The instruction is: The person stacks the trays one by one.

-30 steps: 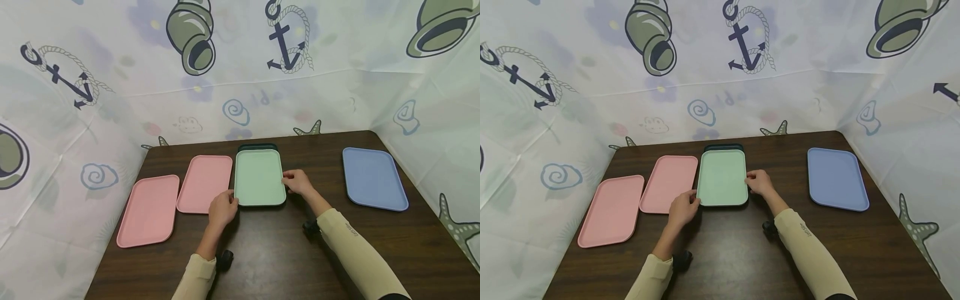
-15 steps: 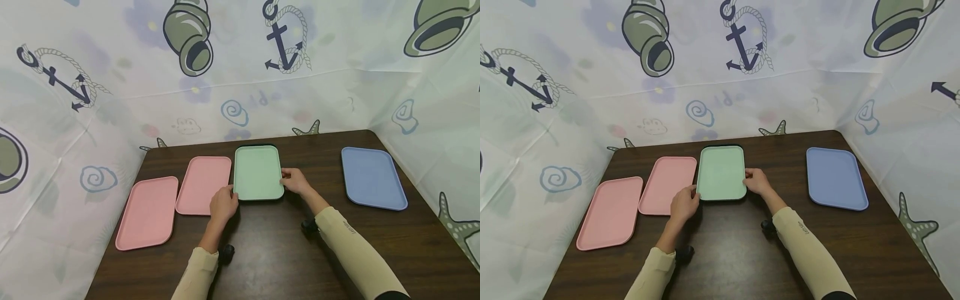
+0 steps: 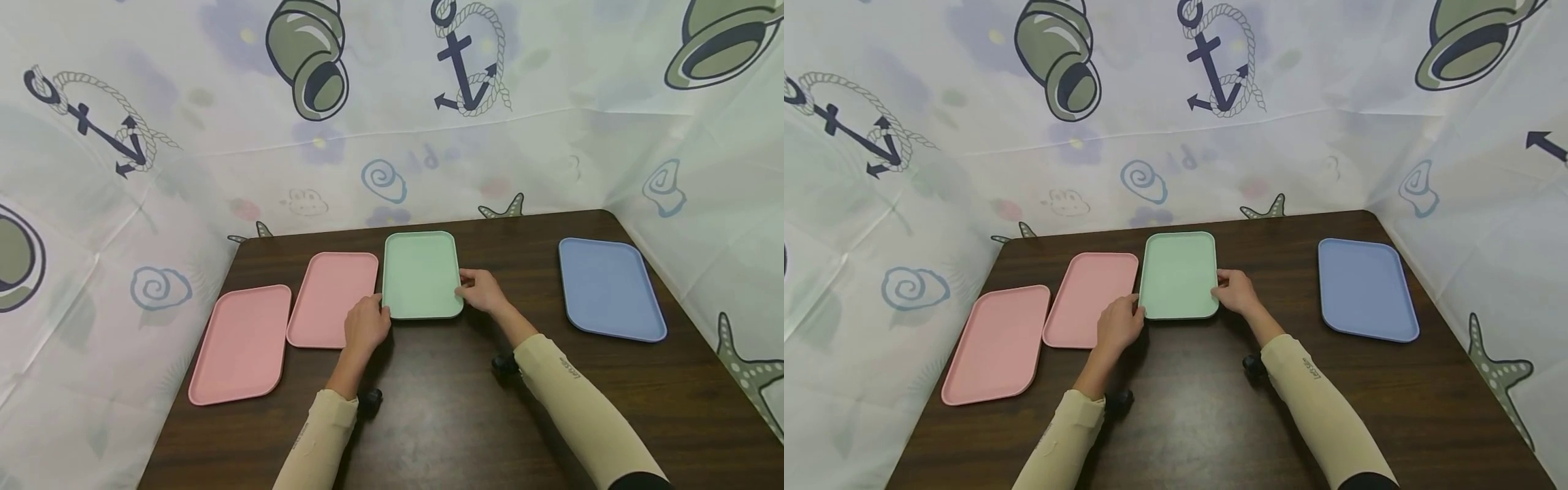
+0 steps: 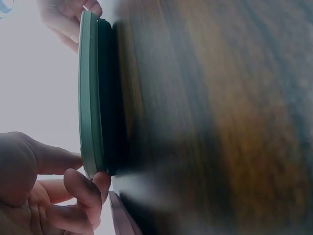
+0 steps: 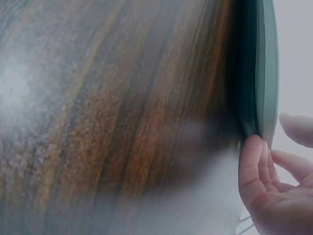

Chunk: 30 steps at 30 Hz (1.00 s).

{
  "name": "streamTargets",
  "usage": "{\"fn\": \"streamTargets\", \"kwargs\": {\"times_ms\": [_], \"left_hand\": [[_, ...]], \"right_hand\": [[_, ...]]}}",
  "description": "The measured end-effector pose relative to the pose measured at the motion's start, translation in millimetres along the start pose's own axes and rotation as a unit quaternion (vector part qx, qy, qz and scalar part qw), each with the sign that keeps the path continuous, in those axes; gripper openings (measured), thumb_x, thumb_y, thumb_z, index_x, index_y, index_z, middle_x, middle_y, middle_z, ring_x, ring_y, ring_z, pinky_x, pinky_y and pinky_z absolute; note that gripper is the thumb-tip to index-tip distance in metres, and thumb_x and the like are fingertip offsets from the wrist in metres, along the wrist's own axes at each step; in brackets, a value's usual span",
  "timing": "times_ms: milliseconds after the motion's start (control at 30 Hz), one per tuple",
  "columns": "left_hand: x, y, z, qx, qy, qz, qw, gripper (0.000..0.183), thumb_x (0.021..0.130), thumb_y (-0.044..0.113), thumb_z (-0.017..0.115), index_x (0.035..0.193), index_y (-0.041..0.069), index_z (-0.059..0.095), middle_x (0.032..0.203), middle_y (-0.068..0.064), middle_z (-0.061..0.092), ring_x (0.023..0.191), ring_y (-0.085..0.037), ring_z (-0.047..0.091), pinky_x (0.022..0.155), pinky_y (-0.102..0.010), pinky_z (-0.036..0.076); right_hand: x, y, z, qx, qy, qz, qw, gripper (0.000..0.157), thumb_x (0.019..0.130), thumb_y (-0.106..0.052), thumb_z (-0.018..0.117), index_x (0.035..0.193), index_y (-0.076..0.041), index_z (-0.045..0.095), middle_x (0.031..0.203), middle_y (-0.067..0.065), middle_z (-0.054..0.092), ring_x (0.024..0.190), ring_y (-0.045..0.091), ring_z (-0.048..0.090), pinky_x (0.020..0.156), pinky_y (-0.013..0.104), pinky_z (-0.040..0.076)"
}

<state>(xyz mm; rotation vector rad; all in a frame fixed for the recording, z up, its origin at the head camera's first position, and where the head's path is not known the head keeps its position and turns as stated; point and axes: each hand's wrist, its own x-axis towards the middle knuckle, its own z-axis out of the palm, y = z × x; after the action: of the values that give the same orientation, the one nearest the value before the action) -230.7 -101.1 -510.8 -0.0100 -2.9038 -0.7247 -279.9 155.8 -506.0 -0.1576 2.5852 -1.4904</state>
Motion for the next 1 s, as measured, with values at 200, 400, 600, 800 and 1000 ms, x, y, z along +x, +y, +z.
{"fn": "streamTargets", "kwargs": {"times_ms": [200,400,600,800,1000], "left_hand": [[-0.1,-3.1,2.5,-0.009,-0.002,-0.004,0.9999,0.035,0.091,0.02,0.06,0.121,0.003,0.065,0.102,-0.013,0.068,0.095,-0.032,0.065,0.076,-0.048,0.051],[-2.9,-5.7,2.4,-0.022,0.004,-0.001,0.9997,0.036,0.09,0.023,0.061,0.121,0.006,0.065,0.081,-0.003,0.064,0.073,-0.022,0.06,0.063,-0.041,0.048],[-21.3,-13.6,-13.9,-0.065,0.047,-0.017,0.9967,0.033,0.089,0.024,0.064,0.12,0.013,0.067,0.077,0.002,0.061,0.064,-0.017,0.052,0.056,-0.035,0.042],[-37.3,-46.7,-45.1,-0.07,0.111,-0.062,0.9893,0.028,0.088,0.023,0.062,0.114,0.016,0.071,0.084,-0.001,0.068,0.065,-0.022,0.055,0.055,-0.038,0.042],[-27.0,-92.8,-66.7,0.009,0.145,-0.099,0.9844,0.029,0.089,0.022,0.059,0.113,0.011,0.071,0.085,-0.009,0.065,0.073,-0.032,0.06,0.058,-0.049,0.045]], "right_hand": [[-1,0,-0.3,-0.004,0.006,-0.002,1.0,0.049,0.087,-0.005,0.062,0.133,0.008,0.05,0.12,0.025,0.06,0.105,0.035,0.059,0.07,0.03,0.052],[-2,4,1.5,-0.017,0.02,0.008,1.0,0.048,0.09,-0.011,0.062,0.133,0.006,0.05,0.122,0.023,0.06,0.107,0.034,0.058,0.08,0.038,0.051],[-11,3,7.3,-0.044,0.085,0.017,0.995,0.048,0.092,-0.019,0.06,0.134,0.0,0.051,0.121,0.019,0.058,0.105,0.031,0.058,0.087,0.043,0.047],[-29,-16,29.7,-0.06,0.162,-0.035,0.984,0.024,0.089,-0.022,0.065,0.107,-0.007,0.07,0.082,0.003,0.068,0.073,0.017,0.061,0.068,0.035,0.048],[-54,-43,75.1,-0.03,0.026,-0.057,0.998,0.015,0.091,-0.019,0.062,0.094,-0.009,0.072,0.067,0.005,0.068,0.049,0.016,0.061,0.045,0.029,0.048]]}}
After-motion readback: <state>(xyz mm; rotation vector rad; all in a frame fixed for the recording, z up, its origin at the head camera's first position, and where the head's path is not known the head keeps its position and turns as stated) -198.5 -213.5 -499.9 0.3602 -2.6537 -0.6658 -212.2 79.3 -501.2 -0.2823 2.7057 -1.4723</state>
